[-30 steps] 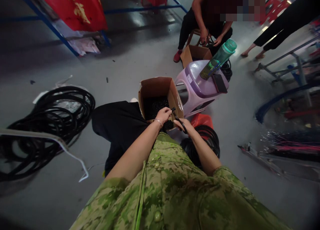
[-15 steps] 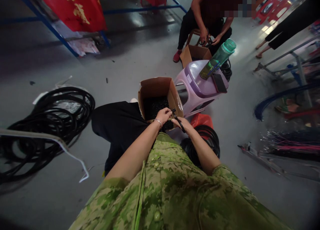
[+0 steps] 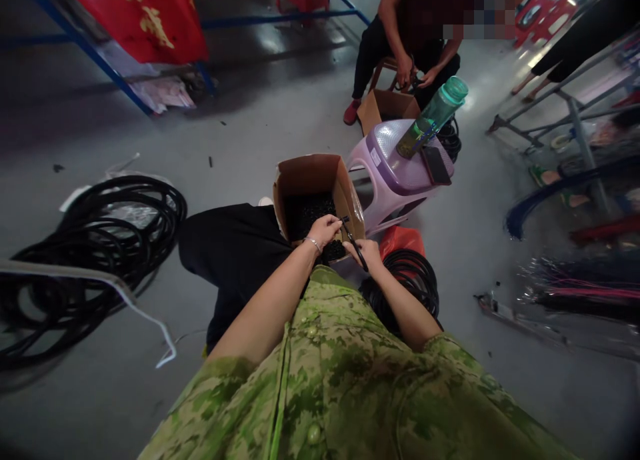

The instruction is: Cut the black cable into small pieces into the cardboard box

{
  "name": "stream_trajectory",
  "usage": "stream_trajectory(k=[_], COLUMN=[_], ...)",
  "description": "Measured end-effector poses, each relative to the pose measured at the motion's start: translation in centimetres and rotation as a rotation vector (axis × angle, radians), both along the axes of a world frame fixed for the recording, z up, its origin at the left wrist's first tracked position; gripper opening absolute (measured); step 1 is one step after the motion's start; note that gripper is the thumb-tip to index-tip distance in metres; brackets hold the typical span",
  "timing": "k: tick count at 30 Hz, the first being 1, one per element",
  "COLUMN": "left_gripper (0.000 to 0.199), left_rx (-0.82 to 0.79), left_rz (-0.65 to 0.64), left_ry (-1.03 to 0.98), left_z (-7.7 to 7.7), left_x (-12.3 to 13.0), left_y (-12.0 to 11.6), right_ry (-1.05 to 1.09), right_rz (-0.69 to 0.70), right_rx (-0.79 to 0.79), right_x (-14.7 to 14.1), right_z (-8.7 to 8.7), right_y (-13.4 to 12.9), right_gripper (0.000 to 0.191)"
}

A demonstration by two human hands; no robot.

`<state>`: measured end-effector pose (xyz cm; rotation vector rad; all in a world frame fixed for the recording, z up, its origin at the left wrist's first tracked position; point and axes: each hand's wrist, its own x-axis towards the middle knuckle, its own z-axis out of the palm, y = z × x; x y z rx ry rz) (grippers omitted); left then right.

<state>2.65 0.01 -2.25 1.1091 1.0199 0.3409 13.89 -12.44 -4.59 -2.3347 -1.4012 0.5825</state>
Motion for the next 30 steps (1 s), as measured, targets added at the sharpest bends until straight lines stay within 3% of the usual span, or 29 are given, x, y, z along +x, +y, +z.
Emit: stream_trajectory(k=[9, 15, 23, 30], left_gripper=[0.015, 0.005, 0.009, 0.005], left_rx=[-0.062, 0.009, 0.14, 0.16], left_rz=[0.071, 0.118, 0.065, -0.009], left_ry=[0.072, 0.089, 0.16, 0.136], left_z=[-0.3, -0.7, -1.2, -1.2], left_x=[0.2, 0.2, -0.1, -0.1], left_y=[-0.3, -0.2, 0.0, 0.0], right_ry=[0.103, 0.17, 0.345, 0.491], right_rz=[-0.14, -0.149, -0.128, -0.105], right_rx=[-0.011, -0.046, -0.124, -0.133], right_x=[-0.8, -1.0, -0.5, 0.8], right_z=[-0.5, -0.2, 0.0, -0.2], right_y=[0.3, 0.5, 0.8, 1.9], right_gripper=[0.067, 0.064, 0.059, 0.054])
